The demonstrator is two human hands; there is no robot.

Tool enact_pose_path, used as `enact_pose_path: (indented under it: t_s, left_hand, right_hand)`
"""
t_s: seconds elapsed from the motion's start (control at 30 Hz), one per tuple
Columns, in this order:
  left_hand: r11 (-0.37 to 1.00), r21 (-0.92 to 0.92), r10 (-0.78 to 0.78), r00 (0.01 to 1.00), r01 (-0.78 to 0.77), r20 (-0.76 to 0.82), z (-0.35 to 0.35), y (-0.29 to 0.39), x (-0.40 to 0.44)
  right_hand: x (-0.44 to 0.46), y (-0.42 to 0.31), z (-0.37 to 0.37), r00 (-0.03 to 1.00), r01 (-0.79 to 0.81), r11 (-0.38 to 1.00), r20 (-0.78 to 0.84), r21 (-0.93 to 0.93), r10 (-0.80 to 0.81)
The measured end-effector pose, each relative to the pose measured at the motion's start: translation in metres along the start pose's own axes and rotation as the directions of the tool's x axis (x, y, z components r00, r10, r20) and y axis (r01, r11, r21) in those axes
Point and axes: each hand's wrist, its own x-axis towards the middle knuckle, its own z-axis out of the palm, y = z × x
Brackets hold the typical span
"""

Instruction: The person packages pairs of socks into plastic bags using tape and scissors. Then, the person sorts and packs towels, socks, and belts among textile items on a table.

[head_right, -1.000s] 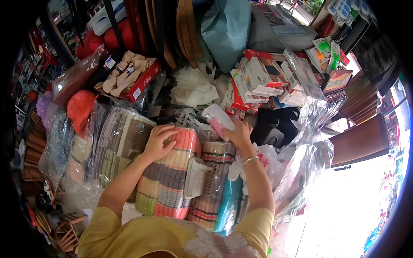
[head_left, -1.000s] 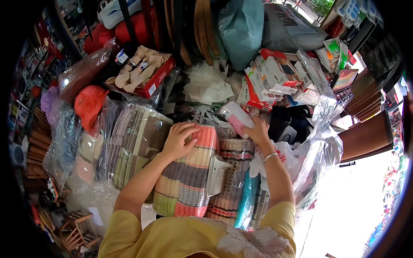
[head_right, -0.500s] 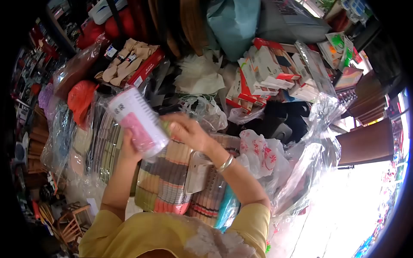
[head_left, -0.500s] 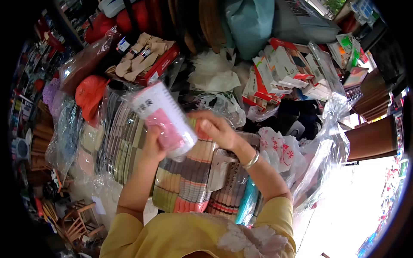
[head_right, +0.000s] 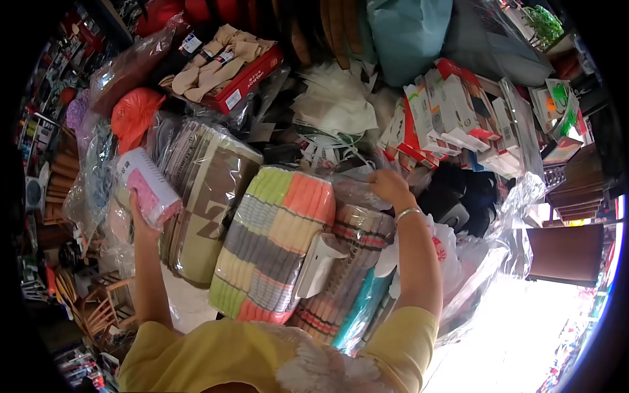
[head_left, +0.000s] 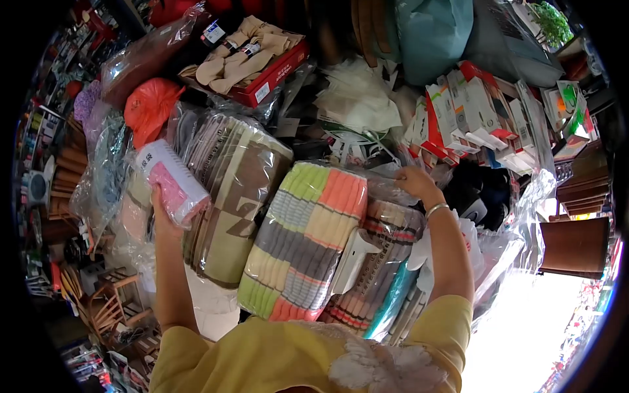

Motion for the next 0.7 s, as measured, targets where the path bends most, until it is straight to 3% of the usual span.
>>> enact_pose_path:
  t_s: [0.03, 0.07, 0.13, 0.17, 0.2, 0.27, 0.3, 0.33, 0.47, 0.53, 0.57, 0.6, 0.7]
  left_hand:
    - [1.000, -0.006, 0.003, 1.000, -0.003, -0.007, -0.002, -0.001, 0.001]
    - [1.000, -0.005, 0.006, 0.999, -0.006, -0.053, -0.004, -0.002, 0.002]
    - [1.000, -0.003, 0.008, 0.994, -0.008, -0.105, -0.006, -0.004, 0.005]
    - [0.999, 0.018, 0.031, 0.991, -0.029, -0.133, -0.007, -0.005, 0.006]
    - [0.998, 0.042, 0.053, 0.986, -0.047, -0.159, -0.008, -0.007, 0.006]
    - [0.999, 0.034, 0.045, 0.985, -0.040, -0.169, -0.007, -0.007, 0.007]
    - [0.999, 0.025, 0.039, 0.984, -0.036, -0.171, -0.007, -0.007, 0.008]
    - [0.999, 0.028, 0.042, 0.984, -0.037, -0.173, -0.007, -0.008, 0.008]
    - [0.999, 0.007, 0.053, 0.992, -0.053, -0.116, -0.013, -0.010, 0.014]
    - [0.998, 0.006, 0.066, 0.994, -0.066, -0.083, -0.012, -0.010, 0.016]
    - [0.997, 0.030, 0.070, 0.992, -0.067, -0.105, -0.009, -0.009, 0.016]
    - [0.996, 0.050, 0.075, 0.989, -0.069, -0.127, -0.008, -0.009, 0.015]
    - [0.992, 0.111, 0.082, 0.982, -0.064, -0.173, -0.003, -0.008, 0.015]
  right_hand:
    - [-0.004, -0.006, -0.002, 0.991, -0.123, 0.992, -0.059, -0.007, 0.123]
    - [0.003, 0.001, 0.008, 0.991, -0.119, 0.993, -0.056, -0.014, 0.118]
    - [0.021, 0.021, 0.036, 0.907, 0.147, 0.977, -0.415, 0.157, -0.070]
    - [0.014, 0.006, 0.030, 0.910, 0.150, 0.977, -0.409, 0.153, -0.076]
    - [0.005, -0.010, 0.025, 0.933, 0.202, 0.876, -0.358, 0.438, -0.036]
    - [-0.006, -0.044, 0.020, 0.956, 0.220, 0.693, -0.292, 0.687, -0.014]
    - [-0.007, -0.056, 0.021, 0.964, 0.233, 0.869, -0.223, 0.437, -0.146]
    - [-0.009, -0.067, 0.021, 0.961, 0.265, 0.953, -0.119, 0.146, -0.249]
    - [-0.026, -0.094, 0.009, 0.957, 0.260, 0.890, 0.026, 0.374, -0.290]
    - [-0.001, -0.075, 0.029, 0.908, 0.372, 0.833, 0.025, 0.409, -0.418]
    - [0.013, -0.064, 0.048, 0.927, 0.331, 0.793, -0.020, 0.512, -0.374]
    - [0.031, -0.055, 0.066, 0.926, 0.331, 0.791, -0.018, 0.514, -0.376]
    - [0.046, -0.048, 0.077, 0.981, 0.136, 0.882, 0.061, 0.450, -0.182]
